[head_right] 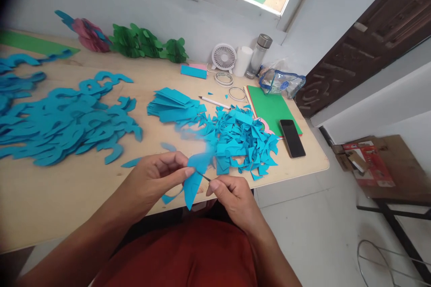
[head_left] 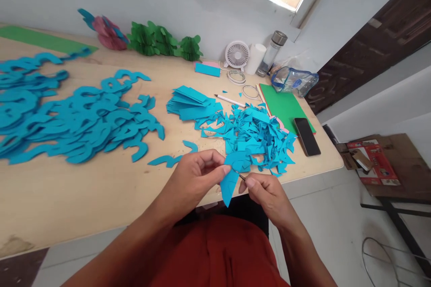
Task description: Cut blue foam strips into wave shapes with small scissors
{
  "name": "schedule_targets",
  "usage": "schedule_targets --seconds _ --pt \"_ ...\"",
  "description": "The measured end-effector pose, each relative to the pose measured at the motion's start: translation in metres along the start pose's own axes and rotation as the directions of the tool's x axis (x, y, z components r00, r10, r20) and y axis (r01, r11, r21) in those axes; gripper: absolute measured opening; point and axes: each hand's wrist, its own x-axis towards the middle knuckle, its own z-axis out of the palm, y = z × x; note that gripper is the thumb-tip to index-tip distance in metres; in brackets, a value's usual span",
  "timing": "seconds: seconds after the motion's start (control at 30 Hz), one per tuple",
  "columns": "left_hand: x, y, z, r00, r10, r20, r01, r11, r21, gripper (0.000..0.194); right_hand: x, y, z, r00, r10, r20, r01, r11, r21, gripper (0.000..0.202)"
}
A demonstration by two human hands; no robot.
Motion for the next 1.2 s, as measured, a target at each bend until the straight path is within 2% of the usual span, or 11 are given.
schedule_targets --seconds 0.13,0.4,0.67,0.87,1.0,1.2 --pt "0.002 0.0 0.0 1.0 0.003 -0.015 -0.003 1.0 0.024 0.016 0.005 -0.003 -0.005 1.0 -0.011 0.022 0.013 0.998 -0.069 0.046" --pt "-0.001 -0.006 0.003 0.996 -0.069 -0.058 0.064 0.994 -0.088 0.018 0.008 -0.005 -0.008 0.997 -0.072 0.001 0.071 0.983 -0.169 0.042" --pt "-0.006 -0.008 0.01 0.981 -0.16 -0.109 0.138 0.973 -0.183 0.018 0.007 0.004 0.0 0.998 -0.06 -0.017 0.058 0.995 -0.085 0.046" --pt "-0.007 -0.008 0.013 0.979 -0.146 -0.146 0.116 0.973 -0.199 0.019 0.008 0.003 0.002 0.998 -0.061 0.021 0.062 0.998 -0.032 0.052" --pt "-0.006 -0.005 0.013 0.975 -0.153 -0.16 0.121 0.974 -0.191 0.019 0.01 -0.002 -0.001 0.996 -0.067 0.066 0.072 0.995 -0.066 0.053" --pt "-0.008 -0.005 0.015 0.971 -0.161 -0.177 0.128 0.974 -0.185 0.018 0.01 -0.004 -0.004 0.997 -0.065 0.03 0.068 0.992 -0.106 0.05"
